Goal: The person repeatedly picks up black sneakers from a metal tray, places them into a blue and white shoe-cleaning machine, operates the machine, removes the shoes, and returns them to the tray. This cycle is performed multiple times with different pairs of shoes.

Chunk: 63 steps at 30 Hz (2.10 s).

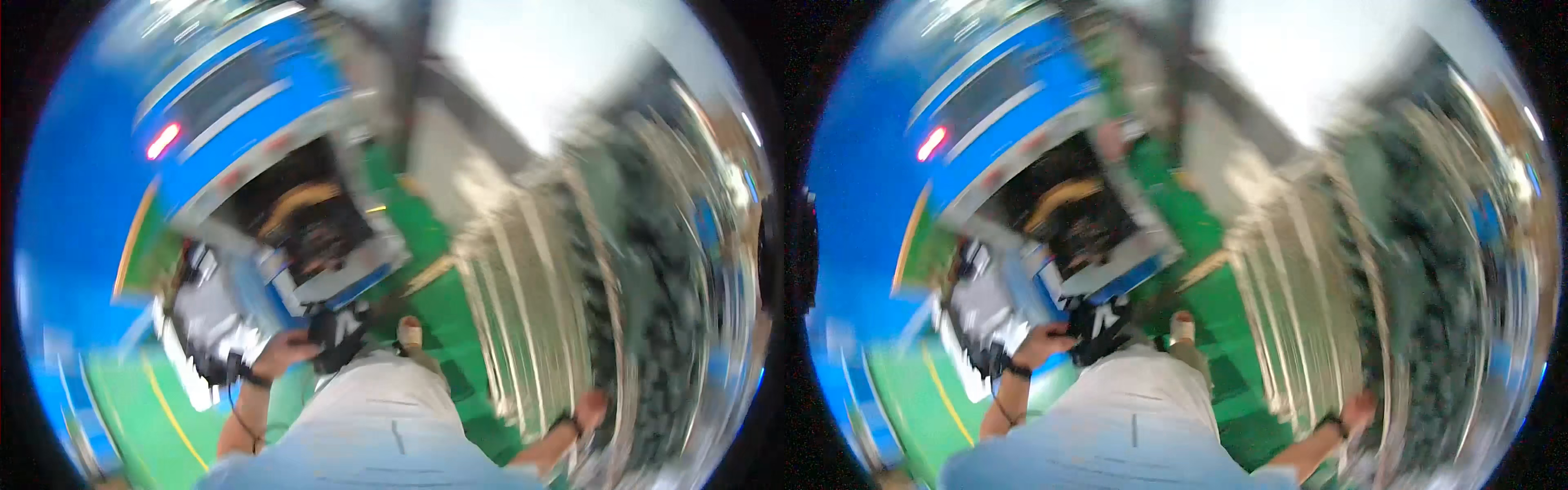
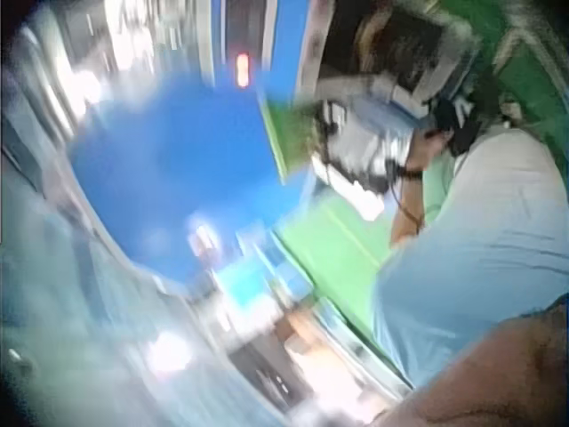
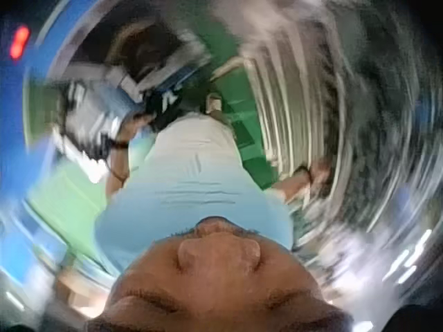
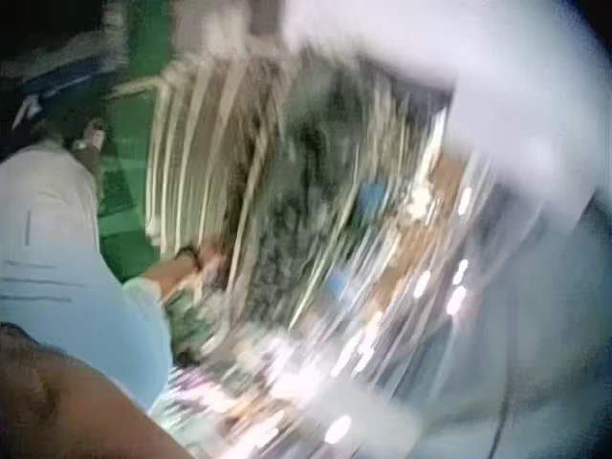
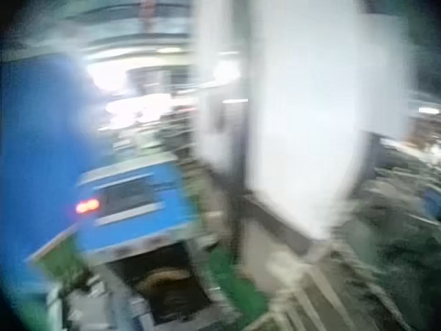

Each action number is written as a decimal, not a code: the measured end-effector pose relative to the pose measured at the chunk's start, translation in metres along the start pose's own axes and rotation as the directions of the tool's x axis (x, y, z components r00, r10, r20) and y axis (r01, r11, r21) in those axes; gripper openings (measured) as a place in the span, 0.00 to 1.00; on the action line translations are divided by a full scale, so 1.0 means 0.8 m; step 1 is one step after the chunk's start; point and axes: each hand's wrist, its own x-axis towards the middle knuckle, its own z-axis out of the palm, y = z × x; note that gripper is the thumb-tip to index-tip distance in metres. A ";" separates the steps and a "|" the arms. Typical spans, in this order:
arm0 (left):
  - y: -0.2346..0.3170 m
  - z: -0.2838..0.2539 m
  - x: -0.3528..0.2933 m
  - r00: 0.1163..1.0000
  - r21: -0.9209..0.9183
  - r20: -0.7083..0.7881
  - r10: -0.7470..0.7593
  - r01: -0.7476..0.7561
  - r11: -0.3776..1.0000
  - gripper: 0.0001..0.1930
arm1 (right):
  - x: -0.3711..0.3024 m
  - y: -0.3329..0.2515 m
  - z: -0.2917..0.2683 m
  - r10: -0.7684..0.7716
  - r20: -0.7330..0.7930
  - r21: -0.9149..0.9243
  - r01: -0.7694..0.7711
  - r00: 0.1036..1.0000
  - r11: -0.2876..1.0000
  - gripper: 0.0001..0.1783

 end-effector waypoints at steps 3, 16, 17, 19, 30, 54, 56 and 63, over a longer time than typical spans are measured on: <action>-0.071 -0.058 -0.074 0.914 0.016 -0.383 -0.132 0.149 0.989 0.18 | -0.026 -0.086 0.044 0.171 0.373 0.631 -0.385 0.912 0.674 0.07; -0.403 -0.263 -0.142 0.346 0.254 -0.938 0.020 0.648 0.718 0.22 | -0.161 -0.810 0.099 -0.489 0.863 0.461 -0.589 0.124 0.664 0.24; -0.413 -0.270 -0.151 0.363 0.218 -0.931 -0.028 0.617 0.757 0.22 | -0.183 -0.836 0.089 -0.545 0.834 0.514 -0.478 0.084 0.713 0.25; -0.437 -0.246 -0.162 0.237 0.182 -0.970 0.055 0.557 0.810 0.22 | -0.223 -0.871 0.076 -0.529 0.846 0.467 -0.389 -0.064 0.794 0.29; -0.489 0.208 -0.425 -0.256 -0.264 -0.957 -0.138 0.565 0.782 0.19 | -0.324 -0.872 0.096 -0.444 0.525 0.828 0.557 -0.727 0.067 0.29; -0.679 0.263 0.039 0.844 0.260 -0.427 -0.324 0.458 0.850 0.13 | -0.268 -0.736 0.205 -0.068 0.897 0.427 0.819 -0.436 0.384 0.21; -0.717 0.317 0.071 0.891 0.392 -0.354 -0.286 0.419 0.819 0.14 | -0.292 -0.771 0.163 0.037 0.981 0.182 0.966 -0.192 0.182 0.20; -0.821 0.392 0.127 0.805 0.699 -0.127 -0.580 0.487 0.523 0.23 | -0.170 -0.730 0.230 0.098 0.603 0.790 0.576 -0.791 -0.210 0.15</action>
